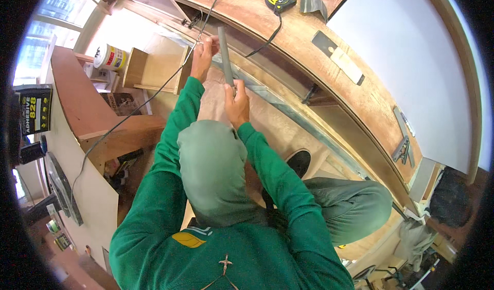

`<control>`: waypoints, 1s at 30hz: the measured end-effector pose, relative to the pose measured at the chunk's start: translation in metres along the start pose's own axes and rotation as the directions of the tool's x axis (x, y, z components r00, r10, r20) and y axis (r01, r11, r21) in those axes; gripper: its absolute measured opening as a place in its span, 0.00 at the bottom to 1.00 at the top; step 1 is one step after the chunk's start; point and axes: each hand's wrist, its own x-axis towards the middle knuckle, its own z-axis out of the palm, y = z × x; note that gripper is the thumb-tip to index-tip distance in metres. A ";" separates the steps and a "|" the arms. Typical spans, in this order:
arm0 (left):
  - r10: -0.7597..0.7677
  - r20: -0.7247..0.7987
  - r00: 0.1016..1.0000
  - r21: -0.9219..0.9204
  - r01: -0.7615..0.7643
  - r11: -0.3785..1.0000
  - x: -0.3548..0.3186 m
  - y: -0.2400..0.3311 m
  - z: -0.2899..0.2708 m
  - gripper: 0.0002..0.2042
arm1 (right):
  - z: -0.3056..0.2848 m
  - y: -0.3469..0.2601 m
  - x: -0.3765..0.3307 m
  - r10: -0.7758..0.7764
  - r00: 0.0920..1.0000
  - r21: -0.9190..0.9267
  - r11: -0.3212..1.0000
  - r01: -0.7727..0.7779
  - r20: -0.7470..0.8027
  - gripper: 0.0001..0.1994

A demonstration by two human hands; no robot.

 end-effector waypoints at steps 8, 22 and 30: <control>-0.169 0.167 0.971 -0.072 0.183 0.980 -0.006 0.015 0.027 0.16 | 0.018 -0.020 0.018 0.077 0.997 0.133 0.988 -0.073 -0.021 0.13; -0.176 0.241 0.954 -0.091 0.203 0.975 0.010 0.006 0.025 0.14 | 0.053 -0.023 0.026 -0.022 0.992 0.003 1.000 0.022 -0.125 0.12; -0.198 0.202 0.959 -0.073 0.217 0.973 0.014 0.012 0.024 0.12 | 0.058 -0.025 0.032 -0.029 0.992 -0.029 0.999 0.026 -0.119 0.12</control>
